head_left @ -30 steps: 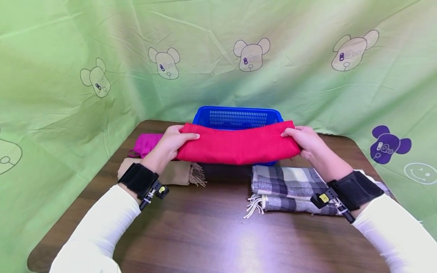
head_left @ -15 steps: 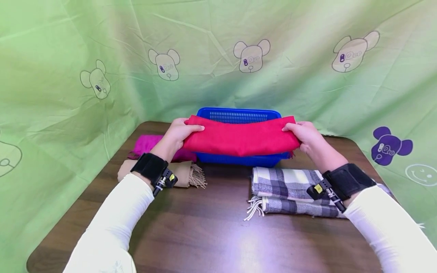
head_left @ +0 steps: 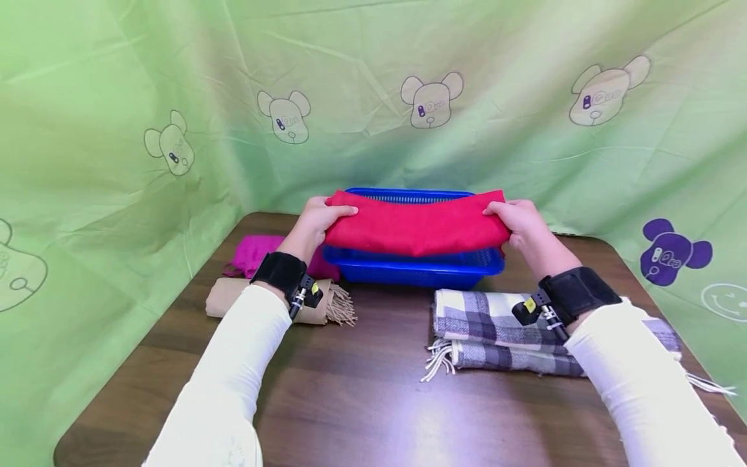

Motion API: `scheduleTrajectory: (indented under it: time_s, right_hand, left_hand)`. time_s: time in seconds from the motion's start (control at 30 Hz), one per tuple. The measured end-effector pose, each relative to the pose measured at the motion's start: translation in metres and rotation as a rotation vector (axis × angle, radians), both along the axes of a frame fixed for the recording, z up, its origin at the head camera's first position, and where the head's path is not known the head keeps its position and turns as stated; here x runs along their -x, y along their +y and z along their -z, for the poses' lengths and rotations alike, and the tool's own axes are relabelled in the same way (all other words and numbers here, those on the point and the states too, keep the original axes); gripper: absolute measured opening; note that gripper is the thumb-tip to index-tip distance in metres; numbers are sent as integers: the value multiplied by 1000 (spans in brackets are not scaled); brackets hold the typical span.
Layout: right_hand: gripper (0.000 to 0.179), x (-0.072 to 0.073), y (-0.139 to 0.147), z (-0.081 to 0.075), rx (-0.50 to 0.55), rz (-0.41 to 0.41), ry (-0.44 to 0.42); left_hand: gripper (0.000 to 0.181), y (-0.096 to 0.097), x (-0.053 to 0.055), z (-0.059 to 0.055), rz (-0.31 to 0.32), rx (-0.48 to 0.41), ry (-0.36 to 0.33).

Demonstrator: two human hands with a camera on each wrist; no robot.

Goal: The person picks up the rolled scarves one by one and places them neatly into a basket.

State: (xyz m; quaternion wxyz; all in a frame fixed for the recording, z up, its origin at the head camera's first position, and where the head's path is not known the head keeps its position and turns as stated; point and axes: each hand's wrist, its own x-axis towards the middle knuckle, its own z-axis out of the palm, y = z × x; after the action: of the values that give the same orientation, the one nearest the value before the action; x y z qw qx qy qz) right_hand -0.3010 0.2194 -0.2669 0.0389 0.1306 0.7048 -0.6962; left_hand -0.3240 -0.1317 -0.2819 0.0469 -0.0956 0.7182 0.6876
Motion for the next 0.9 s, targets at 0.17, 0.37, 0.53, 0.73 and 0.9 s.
scheduleTrajectory:
  time_s: [0.17, 0.37, 0.53, 0.73, 0.9]
  right_hand:
    - [17, 11, -3, 4, -2, 15, -18]
    - [20, 23, -6, 8, 21, 41, -51]
    - [19, 32, -10, 10, 63, 73, -82]
    - [20, 45, -15, 11, 104, 124, -121]
    - [20, 53, -19, 12, 159, 116, -126]
  left_hand:
    - [48, 1, 9, 5, -23, 2, 2]
    - [51, 2, 20, 10, -37, 16, 27]
    - [54, 2, 29, 13, -51, 42, 12]
    - [56, -2, 37, 13, -73, 32, -2]
    - [57, -4, 39, 13, -81, 37, -2]
